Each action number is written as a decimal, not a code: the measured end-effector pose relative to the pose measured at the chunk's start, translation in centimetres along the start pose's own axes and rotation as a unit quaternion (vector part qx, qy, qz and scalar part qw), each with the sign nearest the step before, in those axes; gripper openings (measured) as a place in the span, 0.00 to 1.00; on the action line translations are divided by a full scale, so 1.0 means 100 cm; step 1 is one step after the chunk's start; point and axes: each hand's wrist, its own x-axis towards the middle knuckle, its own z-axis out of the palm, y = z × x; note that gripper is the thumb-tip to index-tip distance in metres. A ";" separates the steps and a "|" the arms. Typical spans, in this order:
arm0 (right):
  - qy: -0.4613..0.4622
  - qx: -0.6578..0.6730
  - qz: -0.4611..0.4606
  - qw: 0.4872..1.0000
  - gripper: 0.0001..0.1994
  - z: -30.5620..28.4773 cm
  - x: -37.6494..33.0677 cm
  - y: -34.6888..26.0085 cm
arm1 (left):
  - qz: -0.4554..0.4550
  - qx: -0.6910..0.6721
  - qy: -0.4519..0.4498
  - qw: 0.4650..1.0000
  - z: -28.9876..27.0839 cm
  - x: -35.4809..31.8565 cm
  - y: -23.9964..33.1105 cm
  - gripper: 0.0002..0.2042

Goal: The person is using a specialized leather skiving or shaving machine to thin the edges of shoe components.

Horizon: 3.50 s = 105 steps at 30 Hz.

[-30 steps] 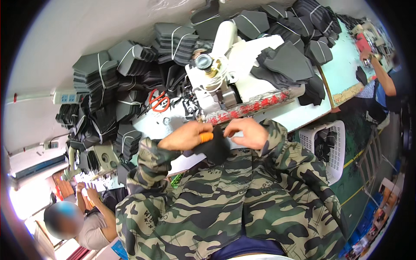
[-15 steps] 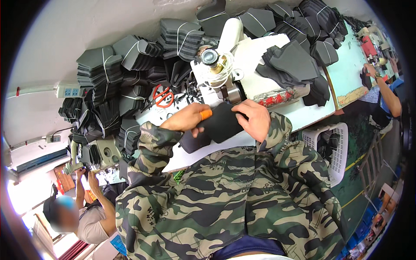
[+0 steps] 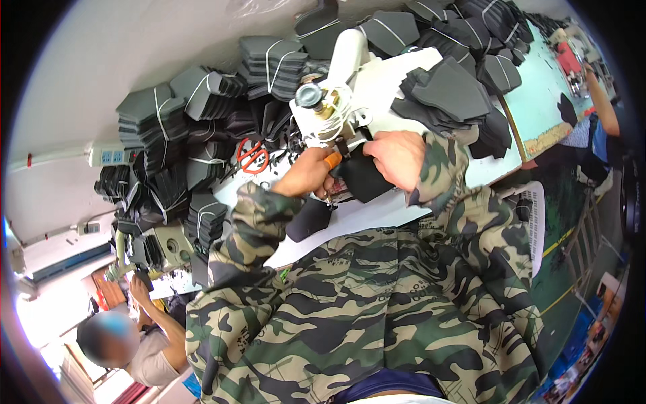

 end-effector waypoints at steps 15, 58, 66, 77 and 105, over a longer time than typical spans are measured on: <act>0.076 0.384 0.124 0.912 0.15 0.044 -0.057 -0.030 | 0.013 -0.080 -0.161 0.984 0.011 -0.025 0.005 0.16; 0.042 0.367 -0.006 0.929 0.12 0.025 -0.068 -0.025 | 0.131 0.527 -0.016 0.840 0.007 -0.032 -0.084 0.10; 0.176 0.318 0.070 0.929 0.11 0.025 -0.059 -0.031 | 0.049 0.005 -0.166 0.985 -0.008 -0.031 -0.015 0.11; 0.225 0.194 0.134 0.946 0.12 0.046 -0.037 -0.021 | -0.018 0.066 -0.108 0.992 -0.029 0.001 0.009 0.12; 0.003 0.542 0.117 0.832 0.15 0.005 -0.069 -0.015 | 0.084 -0.057 -0.101 0.990 0.026 -0.042 -0.002 0.16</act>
